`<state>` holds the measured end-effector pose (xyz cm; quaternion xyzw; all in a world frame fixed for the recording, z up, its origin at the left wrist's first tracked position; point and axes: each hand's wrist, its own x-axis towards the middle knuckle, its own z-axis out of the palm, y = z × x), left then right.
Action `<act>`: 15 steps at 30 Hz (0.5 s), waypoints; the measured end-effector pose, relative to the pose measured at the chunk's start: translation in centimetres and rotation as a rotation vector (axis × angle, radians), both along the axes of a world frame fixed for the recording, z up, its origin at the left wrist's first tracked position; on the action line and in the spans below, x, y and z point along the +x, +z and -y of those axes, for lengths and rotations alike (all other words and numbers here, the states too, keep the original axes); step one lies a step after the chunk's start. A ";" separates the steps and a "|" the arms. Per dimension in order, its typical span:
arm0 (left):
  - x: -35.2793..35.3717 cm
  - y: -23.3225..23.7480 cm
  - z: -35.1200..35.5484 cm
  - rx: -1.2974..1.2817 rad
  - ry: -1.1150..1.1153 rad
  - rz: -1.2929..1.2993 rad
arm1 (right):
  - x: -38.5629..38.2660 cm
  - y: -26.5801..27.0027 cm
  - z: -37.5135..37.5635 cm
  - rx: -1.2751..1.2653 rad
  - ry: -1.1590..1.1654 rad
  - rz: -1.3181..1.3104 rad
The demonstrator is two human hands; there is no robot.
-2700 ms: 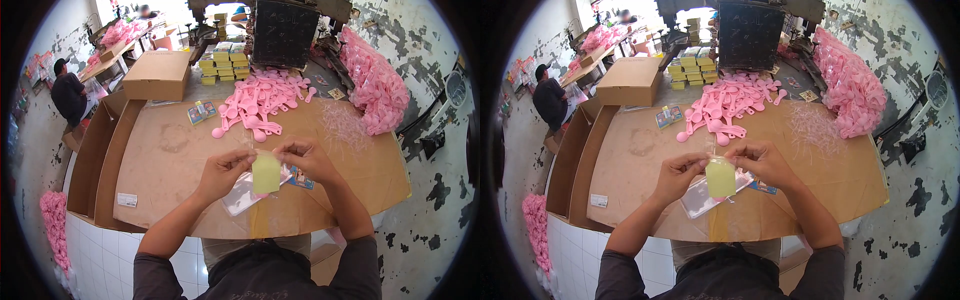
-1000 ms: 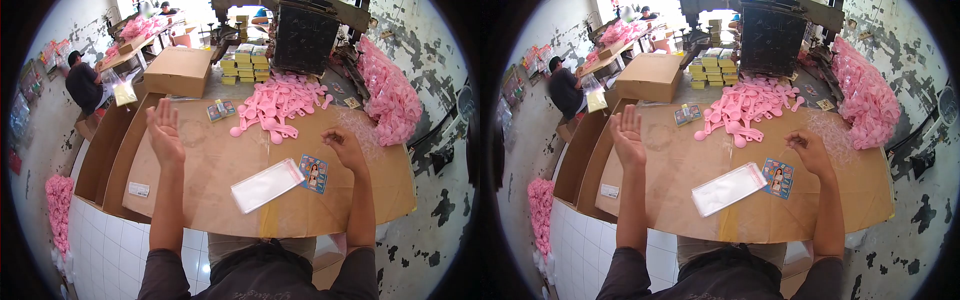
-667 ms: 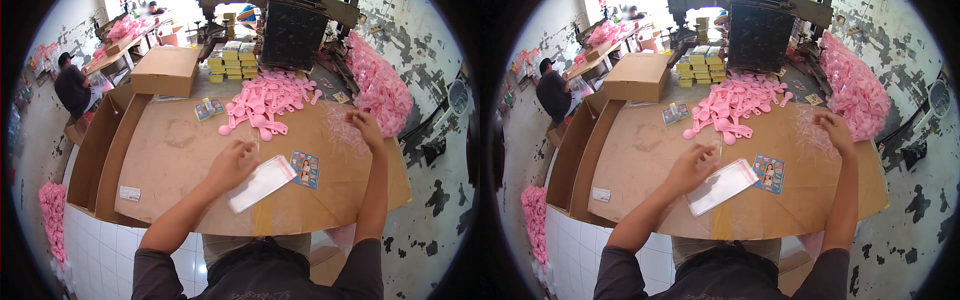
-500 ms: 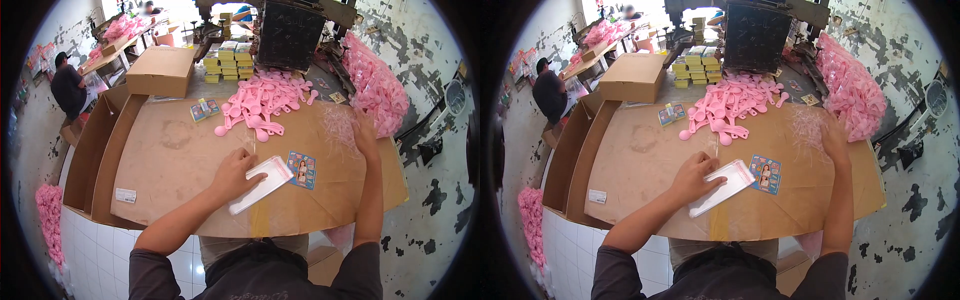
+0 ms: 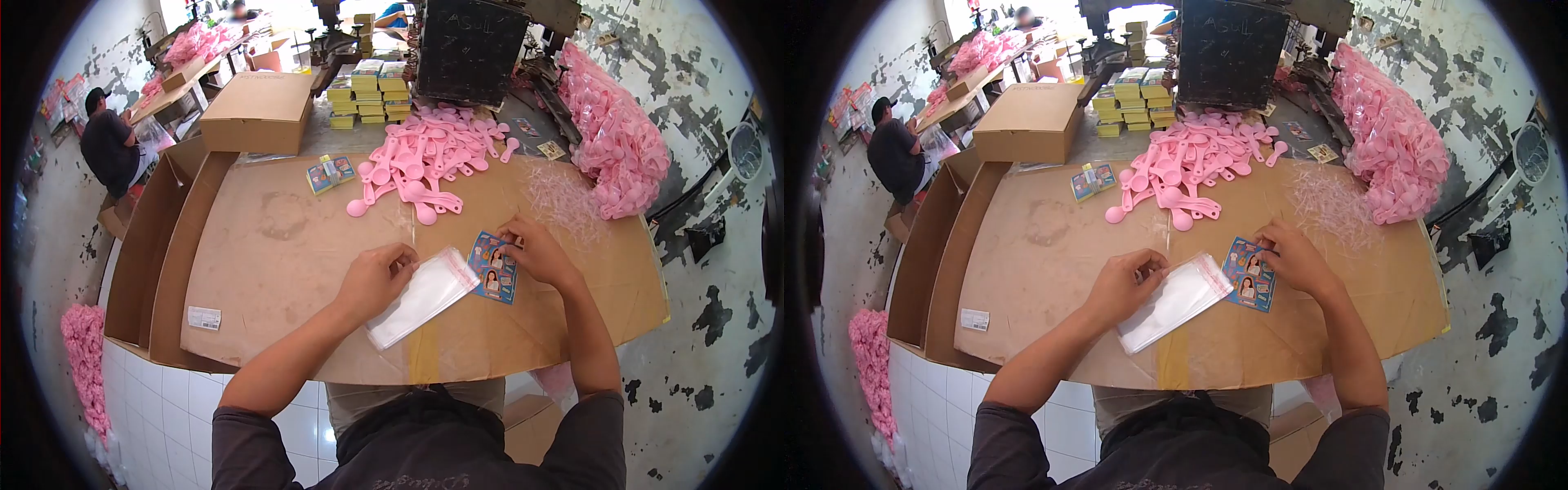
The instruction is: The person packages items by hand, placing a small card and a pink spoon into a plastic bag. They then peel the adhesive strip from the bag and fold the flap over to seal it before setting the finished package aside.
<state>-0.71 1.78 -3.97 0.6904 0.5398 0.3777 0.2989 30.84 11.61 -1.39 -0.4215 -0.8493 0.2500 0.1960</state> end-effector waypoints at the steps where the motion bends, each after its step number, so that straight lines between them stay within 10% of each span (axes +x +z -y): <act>1: 0.0 0.2 0.0 0.016 0.002 0.007 | 0.0 0.0 0.0 0.006 -0.006 -0.026; 10: -0.2 -1.3 -0.8 0.016 -0.050 0.286 | -3.8 3.2 2.3 -0.245 0.242 -0.160; 15: -1.6 -0.2 -1.3 -0.245 -0.077 0.728 | -4.7 0.5 1.7 0.069 0.383 0.037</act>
